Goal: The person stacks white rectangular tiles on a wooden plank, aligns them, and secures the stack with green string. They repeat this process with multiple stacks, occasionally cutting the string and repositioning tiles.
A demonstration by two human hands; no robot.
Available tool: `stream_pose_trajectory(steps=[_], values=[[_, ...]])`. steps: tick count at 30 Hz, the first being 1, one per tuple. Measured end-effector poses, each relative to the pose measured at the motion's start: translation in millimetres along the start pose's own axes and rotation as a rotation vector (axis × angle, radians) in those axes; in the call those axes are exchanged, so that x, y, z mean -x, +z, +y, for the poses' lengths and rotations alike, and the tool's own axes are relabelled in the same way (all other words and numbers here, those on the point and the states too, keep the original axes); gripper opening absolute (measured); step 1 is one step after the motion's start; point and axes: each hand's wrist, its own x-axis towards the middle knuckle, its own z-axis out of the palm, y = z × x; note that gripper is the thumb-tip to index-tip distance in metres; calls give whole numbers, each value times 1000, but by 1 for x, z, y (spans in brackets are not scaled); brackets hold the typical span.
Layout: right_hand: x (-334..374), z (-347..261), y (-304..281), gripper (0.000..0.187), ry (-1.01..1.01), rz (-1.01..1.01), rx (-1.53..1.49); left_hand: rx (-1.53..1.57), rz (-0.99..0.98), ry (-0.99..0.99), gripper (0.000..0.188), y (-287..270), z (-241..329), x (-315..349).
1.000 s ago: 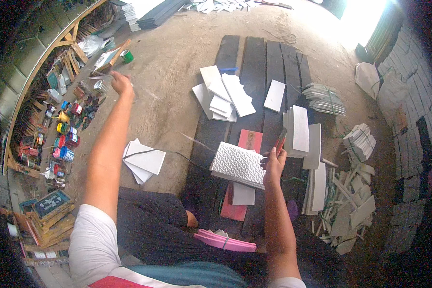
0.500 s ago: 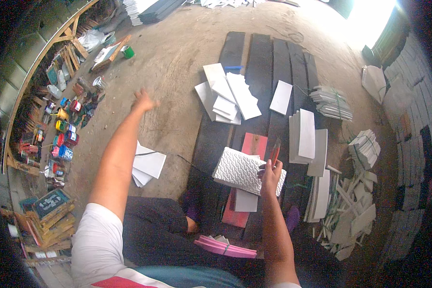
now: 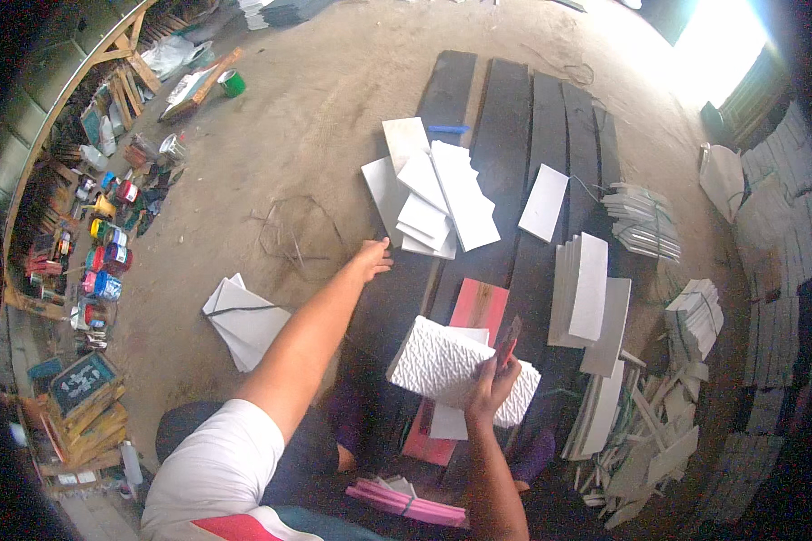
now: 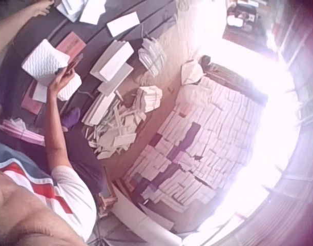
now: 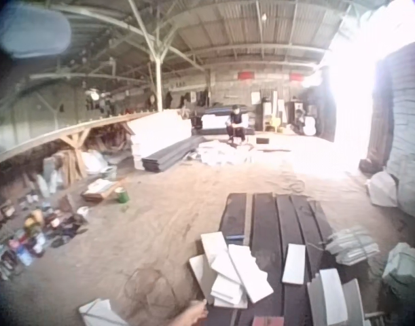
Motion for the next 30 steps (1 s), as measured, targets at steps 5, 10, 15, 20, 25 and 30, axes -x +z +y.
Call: stream_pose_trajectory(steps=[5,10,15,20,25,30], values=[[4,-1,-7,22,53,58,-27,222,369,-115,39,54,8,-24],[6,-5,-2,22,49,36,-40,-92,401,-126,31,48,25,-25],[5,-7,-2,22,39,80,7,326,296,265,24,54,24,24],[3,-3,4,20,-6,28,-26,576,258,272,23,-4,-33,75],[-1,4,1,20,-26,5,-43,629,215,239,30,-43,-80,124],[-8,7,2,20,-83,1,-53,426,118,132,28,-51,-106,155]])
